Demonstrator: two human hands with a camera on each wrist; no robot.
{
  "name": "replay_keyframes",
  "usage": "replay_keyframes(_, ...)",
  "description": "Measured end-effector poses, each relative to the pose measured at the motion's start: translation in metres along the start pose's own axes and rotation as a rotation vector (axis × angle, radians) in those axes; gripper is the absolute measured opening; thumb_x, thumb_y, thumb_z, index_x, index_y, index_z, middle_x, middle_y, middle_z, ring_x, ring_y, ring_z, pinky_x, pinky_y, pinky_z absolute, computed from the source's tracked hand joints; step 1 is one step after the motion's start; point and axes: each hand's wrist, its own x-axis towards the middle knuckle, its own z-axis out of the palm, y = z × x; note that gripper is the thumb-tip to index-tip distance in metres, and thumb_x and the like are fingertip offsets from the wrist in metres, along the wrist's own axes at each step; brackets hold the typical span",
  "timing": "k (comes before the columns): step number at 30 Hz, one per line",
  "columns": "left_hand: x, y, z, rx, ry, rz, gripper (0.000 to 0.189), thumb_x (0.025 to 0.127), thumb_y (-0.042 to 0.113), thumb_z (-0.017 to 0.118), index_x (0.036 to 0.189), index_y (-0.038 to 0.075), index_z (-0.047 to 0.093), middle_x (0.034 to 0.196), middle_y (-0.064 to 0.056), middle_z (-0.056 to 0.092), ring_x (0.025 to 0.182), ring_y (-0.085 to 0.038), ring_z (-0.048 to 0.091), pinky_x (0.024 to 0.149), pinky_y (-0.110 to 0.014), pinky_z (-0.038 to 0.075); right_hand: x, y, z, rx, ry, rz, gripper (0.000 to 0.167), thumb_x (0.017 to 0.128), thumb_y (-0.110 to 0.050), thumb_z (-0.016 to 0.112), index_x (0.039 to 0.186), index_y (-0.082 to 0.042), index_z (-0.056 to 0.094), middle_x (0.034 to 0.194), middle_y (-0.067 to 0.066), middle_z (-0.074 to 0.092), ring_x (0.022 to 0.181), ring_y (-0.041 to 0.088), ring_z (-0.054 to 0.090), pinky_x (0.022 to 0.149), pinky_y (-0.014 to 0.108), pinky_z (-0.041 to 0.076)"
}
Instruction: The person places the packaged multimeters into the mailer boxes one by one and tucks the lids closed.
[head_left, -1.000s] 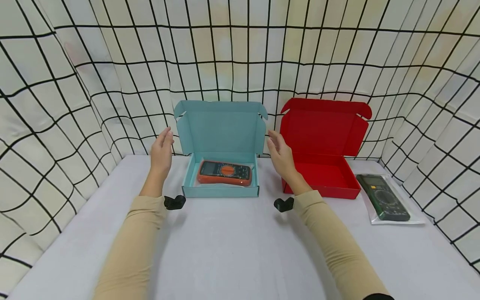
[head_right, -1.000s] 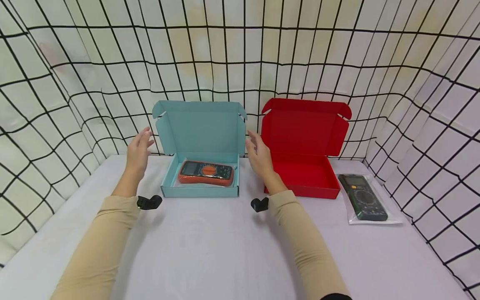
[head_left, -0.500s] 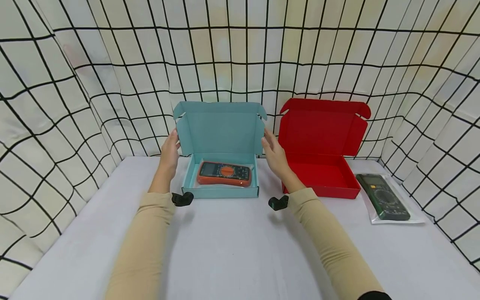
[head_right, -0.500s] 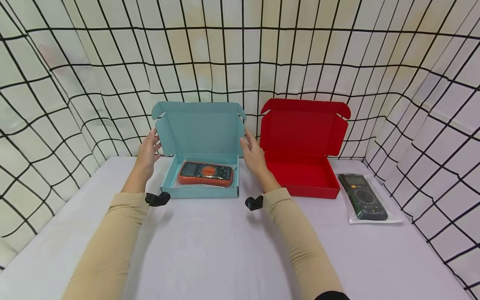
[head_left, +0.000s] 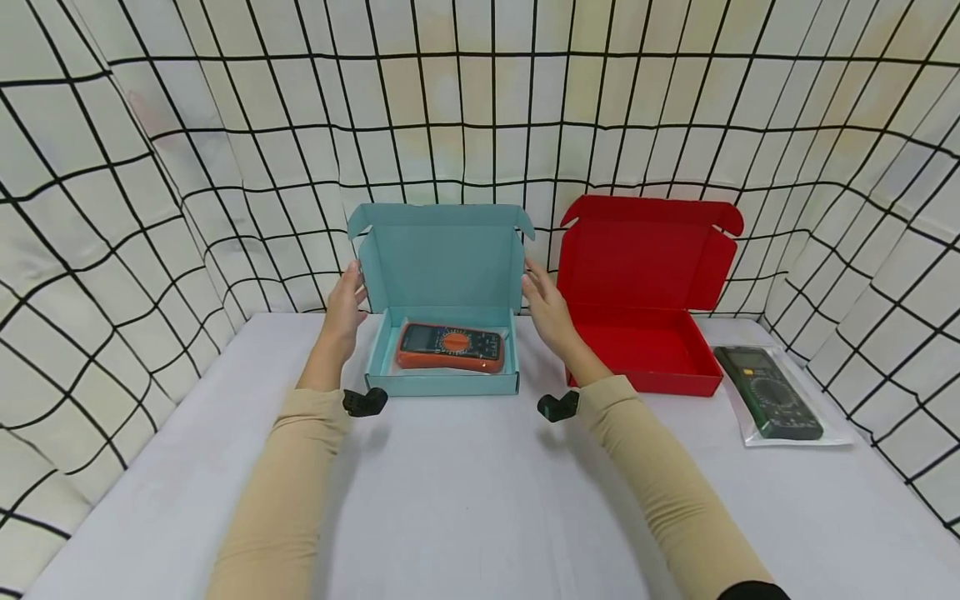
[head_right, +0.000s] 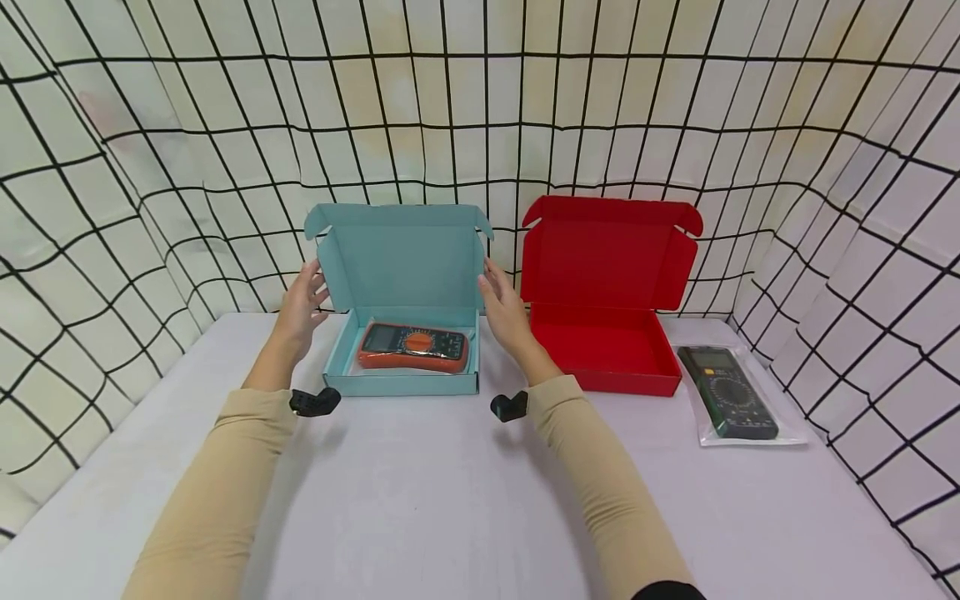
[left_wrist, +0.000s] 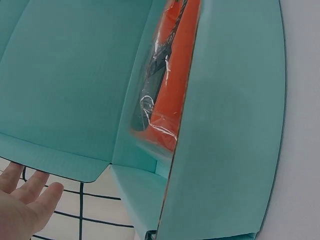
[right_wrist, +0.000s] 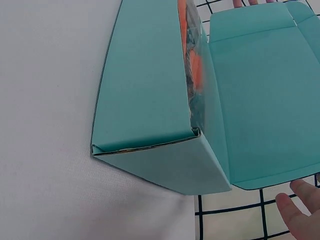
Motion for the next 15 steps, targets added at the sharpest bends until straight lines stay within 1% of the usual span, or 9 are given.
replay_keyframes(4,-0.0008,-0.0009,-0.0006,0.004,-0.021,0.002,0.074,0.108,0.058,0.019,0.166,0.015,0.004,0.171,-0.013,0.009,0.155,-0.032,0.012,0.122,-0.059,0.012,0.0,-0.0001,0.0014,0.06,-0.012,-0.003,0.054,0.113,-0.024,0.039,0.163,-0.01,0.024,0.166,0.013,0.027,0.151,0.031,0.029,0.118,0.054,0.03)
replay_keyframes(5,-0.0015,-0.001,-0.001,0.001,-0.026,0.0,0.073,0.108,0.058,0.02,0.166,0.015,0.005,0.171,-0.012,0.009,0.156,-0.032,0.012,0.122,-0.059,0.012,0.002,0.0055,0.0027,0.074,-0.012,-0.014,0.054,0.113,-0.024,0.039,0.163,-0.01,0.024,0.167,0.012,0.027,0.151,0.03,0.029,0.118,0.053,0.031)
replay_keyframes(8,-0.0028,-0.0018,-0.0027,-0.001,-0.043,-0.003,0.074,0.108,0.058,0.02,0.166,0.015,0.005,0.171,-0.011,0.009,0.156,-0.031,0.012,0.122,-0.059,0.011,0.0006,0.0062,0.0043,0.105,-0.024,-0.007,0.056,0.112,-0.021,0.043,0.164,-0.01,0.023,0.168,0.011,0.024,0.153,0.028,0.026,0.119,0.051,0.03)
replay_keyframes(12,-0.0048,-0.0023,-0.0032,0.004,-0.063,0.001,0.075,0.108,0.058,0.022,0.166,0.015,0.004,0.171,-0.01,0.007,0.156,-0.031,0.01,0.122,-0.058,0.01,-0.0014,0.0059,0.0054,0.146,-0.04,0.001,0.058,0.111,-0.017,0.044,0.164,-0.009,0.021,0.168,0.013,0.022,0.153,0.029,0.024,0.119,0.051,0.029)
replay_keyframes(15,-0.0063,-0.0035,-0.0022,0.008,-0.076,0.011,0.074,0.108,0.058,0.022,0.166,0.018,0.002,0.172,-0.009,0.003,0.156,-0.032,0.009,0.122,-0.059,0.01,-0.0021,0.0061,0.0062,0.17,-0.051,-0.002,0.059,0.111,-0.013,0.045,0.164,-0.008,0.019,0.168,0.015,0.021,0.154,0.031,0.023,0.118,0.052,0.029)
